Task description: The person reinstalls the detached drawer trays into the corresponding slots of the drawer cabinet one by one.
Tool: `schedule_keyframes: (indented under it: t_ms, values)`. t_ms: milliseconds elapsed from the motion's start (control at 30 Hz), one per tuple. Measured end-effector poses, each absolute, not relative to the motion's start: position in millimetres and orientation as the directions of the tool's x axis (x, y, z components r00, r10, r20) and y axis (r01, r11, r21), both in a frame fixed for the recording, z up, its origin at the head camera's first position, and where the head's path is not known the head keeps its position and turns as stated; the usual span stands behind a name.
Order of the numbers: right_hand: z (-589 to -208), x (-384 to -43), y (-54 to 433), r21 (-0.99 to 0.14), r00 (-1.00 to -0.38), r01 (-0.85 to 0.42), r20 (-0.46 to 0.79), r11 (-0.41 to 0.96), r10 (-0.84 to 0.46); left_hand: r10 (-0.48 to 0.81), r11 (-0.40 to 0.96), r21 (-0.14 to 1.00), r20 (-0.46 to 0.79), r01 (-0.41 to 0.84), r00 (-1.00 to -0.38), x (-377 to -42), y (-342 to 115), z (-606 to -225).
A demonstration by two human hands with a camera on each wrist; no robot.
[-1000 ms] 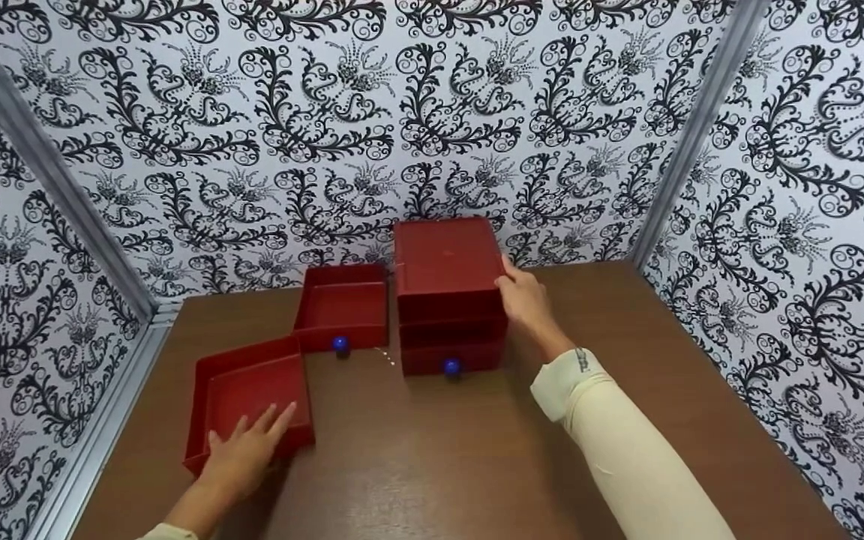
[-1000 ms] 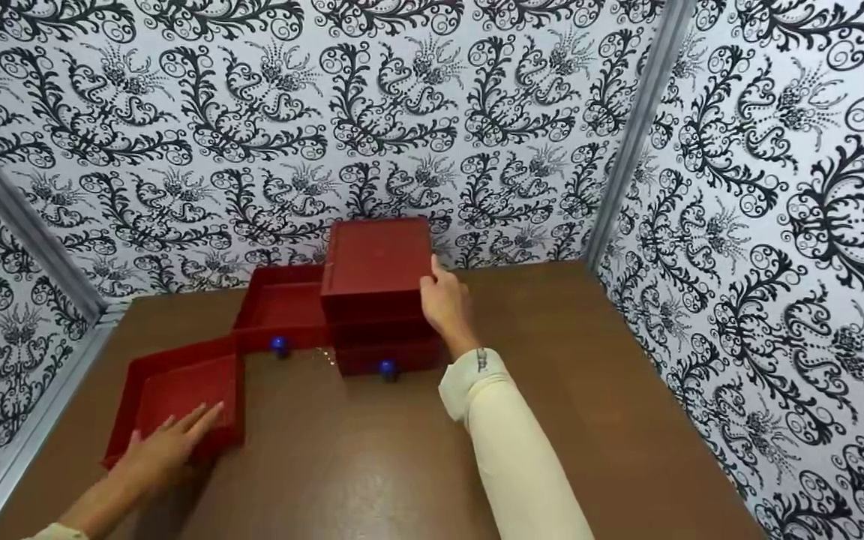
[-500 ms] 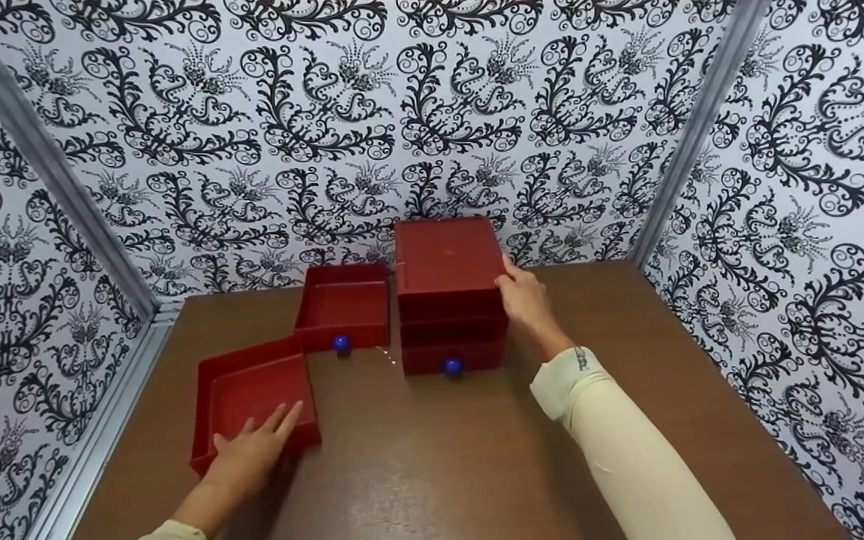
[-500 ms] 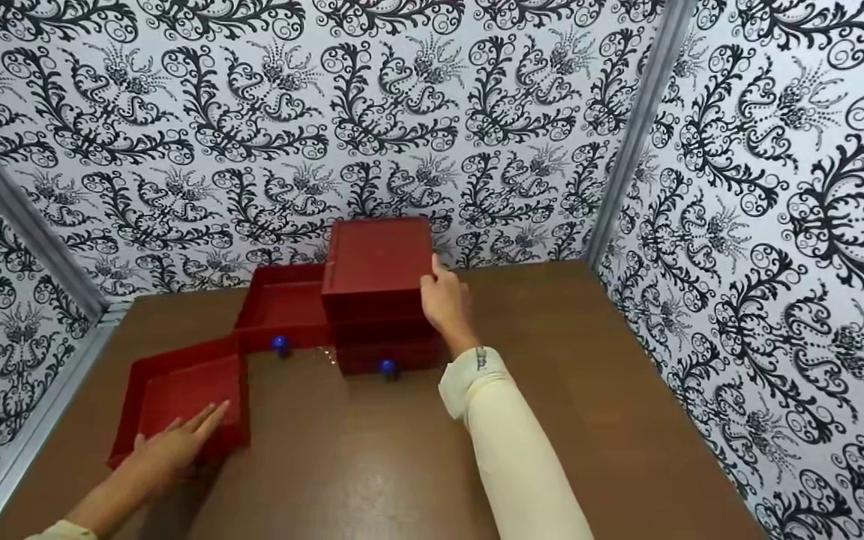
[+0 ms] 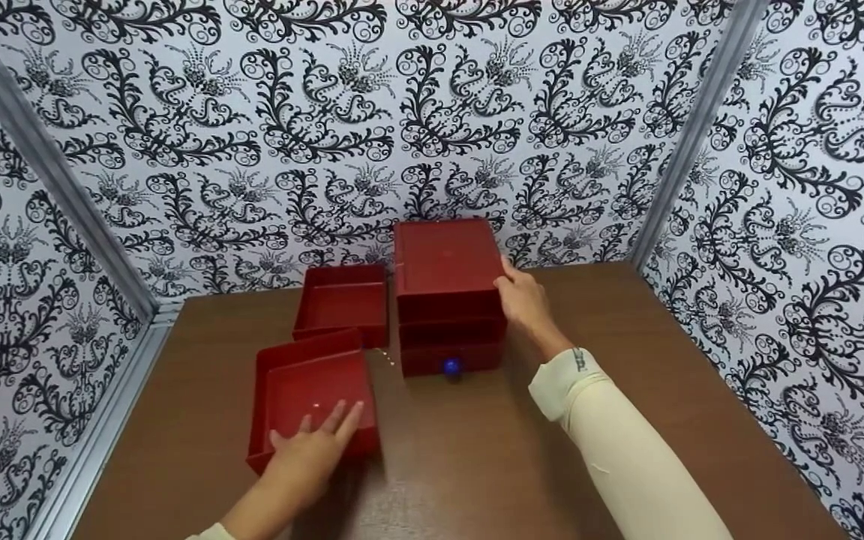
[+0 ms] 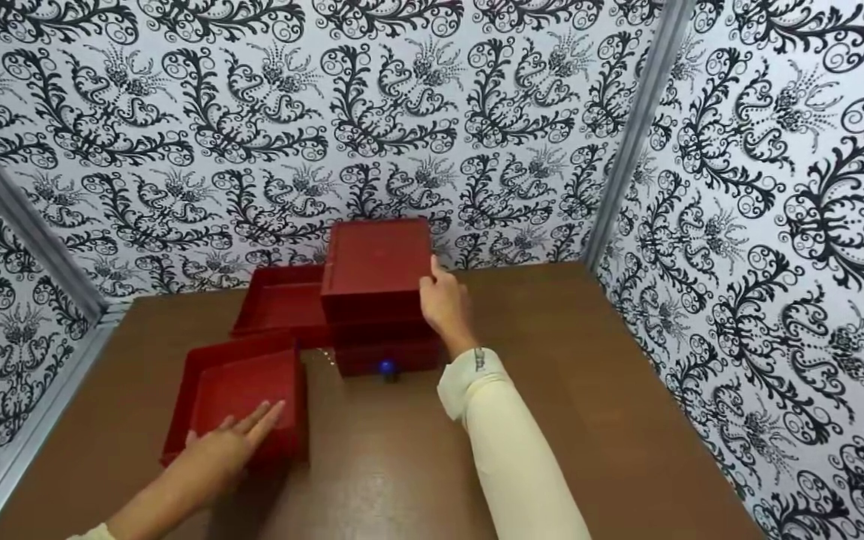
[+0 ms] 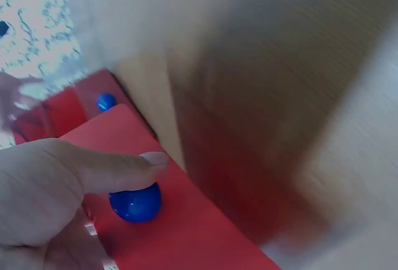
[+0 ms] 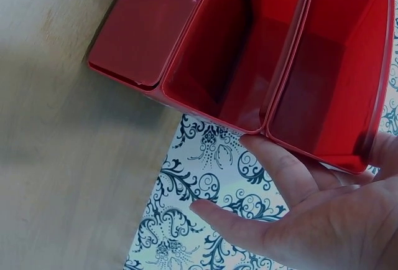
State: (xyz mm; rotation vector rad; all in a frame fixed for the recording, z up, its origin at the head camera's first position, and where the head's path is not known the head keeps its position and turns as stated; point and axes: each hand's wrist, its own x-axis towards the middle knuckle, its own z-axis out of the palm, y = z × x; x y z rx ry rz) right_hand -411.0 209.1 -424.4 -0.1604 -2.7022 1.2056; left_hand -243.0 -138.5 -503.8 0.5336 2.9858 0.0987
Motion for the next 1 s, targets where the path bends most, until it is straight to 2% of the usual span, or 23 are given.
schedule_keyframes:
  t_ms: [233,467,733,1000]
  values:
    - [-425,-412,208,-0.743,-0.979,0.031,0.113,0.669,0.171,0.360,0.933,0.082,-0.178,0.350,-0.916,-230,-95,-492]
    - [-422,-411,208,-0.739,-0.981,0.024,0.112,0.673,0.158,0.353,0.935,0.129,-0.262,0.330,-0.898,-219,-57,-482]
    - [-424,-412,207,-0.742,-0.980,0.058,0.085,0.668,0.179,0.379,0.925,0.126,-0.371,0.359,-0.848,-216,-27,-484]
    - [-425,-412,209,-0.738,-0.979,0.059,0.088,0.672,0.183,0.446,0.894,0.102,-0.297,0.436,-0.844,-214,8,-480]
